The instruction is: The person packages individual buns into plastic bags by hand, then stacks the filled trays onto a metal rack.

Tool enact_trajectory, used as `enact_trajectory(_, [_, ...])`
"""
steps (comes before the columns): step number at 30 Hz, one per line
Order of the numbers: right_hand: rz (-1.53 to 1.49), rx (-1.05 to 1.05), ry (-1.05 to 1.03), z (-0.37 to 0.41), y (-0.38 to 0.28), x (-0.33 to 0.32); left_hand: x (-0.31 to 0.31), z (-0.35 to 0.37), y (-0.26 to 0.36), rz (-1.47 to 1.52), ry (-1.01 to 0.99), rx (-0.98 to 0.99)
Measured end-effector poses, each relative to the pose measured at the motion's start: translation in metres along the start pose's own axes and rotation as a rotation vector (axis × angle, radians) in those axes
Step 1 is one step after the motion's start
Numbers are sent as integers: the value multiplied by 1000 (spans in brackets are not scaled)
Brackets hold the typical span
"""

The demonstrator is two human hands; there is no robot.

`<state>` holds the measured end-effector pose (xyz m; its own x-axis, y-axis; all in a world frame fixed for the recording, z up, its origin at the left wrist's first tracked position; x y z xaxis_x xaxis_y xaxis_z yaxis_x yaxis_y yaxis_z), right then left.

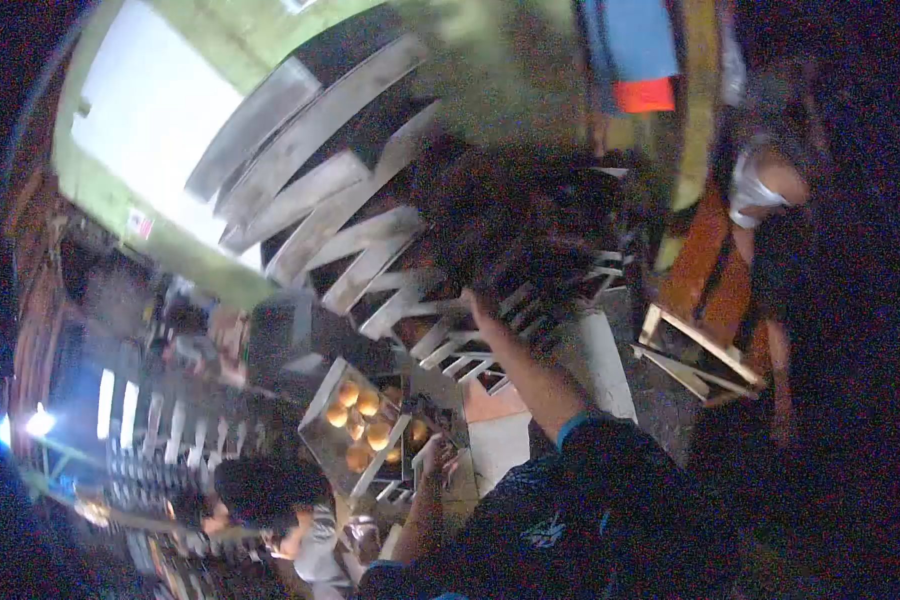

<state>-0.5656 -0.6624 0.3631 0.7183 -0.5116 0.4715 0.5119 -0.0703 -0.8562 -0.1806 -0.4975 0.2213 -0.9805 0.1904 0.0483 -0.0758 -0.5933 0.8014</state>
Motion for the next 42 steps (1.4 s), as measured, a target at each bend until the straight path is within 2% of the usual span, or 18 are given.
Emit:
enact_trajectory(4, [-55,3,-68,-79,33,0,-61,61,-104,-214,197,-234])
enact_trajectory(5, [-173,246,-34,-84,30,6,-72,79,-128,-235,235,-293])
enact_trajectory(8, [-11,-62,-143,-83,12,21,-85,136,-188,-241,322,-467])
enact_trajectory(12, [-52,205,-34,-53,-33,62,-73,176,-228,-153,417,-584])
enact_trajectory(14, [-99,273,-23,-71,-16,72,-67,177,-234,-94,462,-572])
enact_trajectory(20, [-41,181,125,-131,40,104,-58,155,-244,91,602,-460])
enact_trajectory(22, [-54,230,114,-137,47,120,-49,160,-220,211,682,-589])
enact_trajectory(25, [-158,318,-44,-216,107,109,-53,159,-214,322,738,-513])
enact_trajectory(27, [0,291,233,-121,25,128,-63,166,-226,315,775,-455])
enact_trajectory(29, [-47,310,98,-168,63,110,-75,157,-205,195,826,-428])
enact_trajectory(30, [-130,353,-4,-184,80,104,-86,151,-172,-42,826,-358])
enact_trajectory(31, [13,345,131,-192,84,91,-94,144,-122,-277,810,-285])
enact_trajectory(33, [39,359,57,-182,77,88,-112,110,-42,-376,804,-180])
enact_trajectory(35, [-137,340,-77,-181,81,88,-135,60,23,-311,804,78])
enact_trajectory(38, [-30,277,161,-180,85,61,-163,-27,136,-415,775,125])
enact_trajectory(39, [-76,271,146,-182,90,58,-164,-60,165,-299,770,199])
enact_trajectory(41, [-166,261,116,-186,101,48,-155,-108,240,-442,735,162])
enact_trajectory(42, [-116,353,90,-174,89,50,-155,-154,241,-375,710,189])
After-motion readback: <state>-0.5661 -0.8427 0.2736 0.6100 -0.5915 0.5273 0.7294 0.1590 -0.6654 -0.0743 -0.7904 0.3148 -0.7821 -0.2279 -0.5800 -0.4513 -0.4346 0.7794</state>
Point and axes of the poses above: each hand's wrist, its own z-axis away from the middle knuckle, its own x-axis out of the palm, y = z × x, the point moved 5 cm from there along -z, towards the middle knuckle, and after that the axes turned 6 degrees about -z, right-handed, at the moved point
